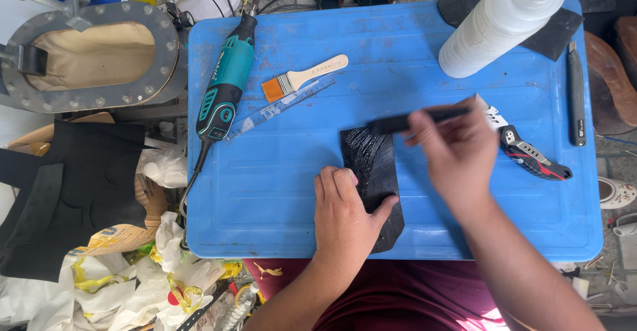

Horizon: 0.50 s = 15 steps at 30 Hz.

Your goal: The person applies glue from a squeeze bottle onto black shoe sole pieces and spreads it evenly using a small brush. They repeat this process on multiple pieces, occasionally wiping the brush with a cloth.

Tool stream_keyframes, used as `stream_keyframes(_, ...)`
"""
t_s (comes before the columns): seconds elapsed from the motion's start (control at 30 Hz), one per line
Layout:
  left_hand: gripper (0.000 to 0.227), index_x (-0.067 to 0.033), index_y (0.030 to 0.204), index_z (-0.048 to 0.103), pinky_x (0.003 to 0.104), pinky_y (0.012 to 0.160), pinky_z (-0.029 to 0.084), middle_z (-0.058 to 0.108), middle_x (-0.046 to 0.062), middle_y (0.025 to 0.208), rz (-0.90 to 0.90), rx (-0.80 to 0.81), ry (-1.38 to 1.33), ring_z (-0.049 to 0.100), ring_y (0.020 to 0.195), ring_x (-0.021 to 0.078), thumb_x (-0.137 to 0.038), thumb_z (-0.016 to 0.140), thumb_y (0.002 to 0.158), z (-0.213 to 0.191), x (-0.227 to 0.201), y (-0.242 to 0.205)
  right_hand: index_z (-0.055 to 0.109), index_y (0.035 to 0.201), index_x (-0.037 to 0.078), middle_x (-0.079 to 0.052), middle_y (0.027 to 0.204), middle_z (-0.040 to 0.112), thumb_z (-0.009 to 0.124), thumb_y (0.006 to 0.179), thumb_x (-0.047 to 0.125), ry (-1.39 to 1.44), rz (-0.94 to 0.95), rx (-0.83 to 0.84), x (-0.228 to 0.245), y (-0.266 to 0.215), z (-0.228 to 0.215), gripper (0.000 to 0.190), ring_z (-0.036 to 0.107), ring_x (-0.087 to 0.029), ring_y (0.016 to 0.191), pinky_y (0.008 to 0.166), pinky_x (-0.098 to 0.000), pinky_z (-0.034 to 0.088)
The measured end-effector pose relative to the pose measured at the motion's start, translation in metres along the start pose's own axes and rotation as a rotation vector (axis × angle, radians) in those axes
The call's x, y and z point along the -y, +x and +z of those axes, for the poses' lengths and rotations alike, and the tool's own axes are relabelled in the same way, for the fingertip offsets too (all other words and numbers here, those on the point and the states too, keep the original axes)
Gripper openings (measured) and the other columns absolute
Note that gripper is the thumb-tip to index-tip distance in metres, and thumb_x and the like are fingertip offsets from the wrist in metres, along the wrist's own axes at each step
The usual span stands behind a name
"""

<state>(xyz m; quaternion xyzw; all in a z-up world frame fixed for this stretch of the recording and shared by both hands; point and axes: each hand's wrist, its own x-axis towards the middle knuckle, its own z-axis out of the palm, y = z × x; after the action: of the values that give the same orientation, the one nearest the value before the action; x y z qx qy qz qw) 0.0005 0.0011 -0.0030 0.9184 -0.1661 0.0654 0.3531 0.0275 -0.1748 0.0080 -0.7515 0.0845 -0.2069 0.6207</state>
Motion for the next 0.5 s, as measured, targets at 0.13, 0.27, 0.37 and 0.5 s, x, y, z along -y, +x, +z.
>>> stream_keyframes(0.13, 0.072, 0.0, 0.106, 0.046, 0.046, 0.083, 0.049, 0.048, 0.019, 0.103, -0.026, 0.023, -0.004, 0.052, 0.096, 0.036, -0.032, 0.096, 0.066, 0.0, 0.0, 0.001, 0.061, 0.099, -0.004, -0.012, 0.082, 0.075, 0.075, 0.097, 0.003, -0.306, 0.105, 0.031, 0.004, -0.012, -0.007, 0.016, 0.075, -0.016, 0.073, 0.061, -0.0276, 0.058)
stream_keyframes(0.27, 0.071, 0.0007, 0.105, 0.046, 0.046, 0.084, 0.049, 0.047, 0.019, 0.103, -0.022, 0.028, 0.012, 0.052, 0.096, 0.0364, -0.033, 0.096, 0.067, 0.0, -0.001, 0.0, 0.056, 0.108, -0.005, -0.013, 0.099, 0.073, 0.072, 0.107, 0.002, -0.148, -0.053, -0.178, 0.001, -0.02, -0.013, 0.017, 0.075, -0.016, 0.086, 0.075, -0.0257, 0.062)
stream_keyframes(0.37, 0.072, 0.0013, 0.106, 0.046, 0.046, 0.084, 0.049, 0.047, 0.02, 0.104, -0.03, 0.035, 0.015, 0.052, 0.096, 0.0364, -0.033, 0.096, 0.067, 0.0, -0.001, 0.0, 0.057, 0.105, -0.003, -0.013, 0.098, 0.073, 0.072, 0.103, 0.002, -0.02, 0.012, -0.104, -0.003, -0.021, -0.012, 0.016, 0.076, -0.015, 0.085, 0.072, -0.0244, 0.062)
stream_keyframes(0.5, 0.072, 0.0017, 0.105, 0.046, 0.045, 0.083, 0.049, 0.047, 0.02, 0.104, -0.03, 0.046, 0.019, 0.051, 0.096, 0.0364, -0.035, 0.095, 0.068, 0.0, -0.001, 0.001, 0.059, 0.104, -0.005, -0.015, 0.093, 0.073, 0.073, 0.104, 0.001, -0.203, 0.016, -0.115, -0.002, -0.021, -0.013, 0.015, 0.075, -0.016, 0.083, 0.071, -0.0251, 0.06)
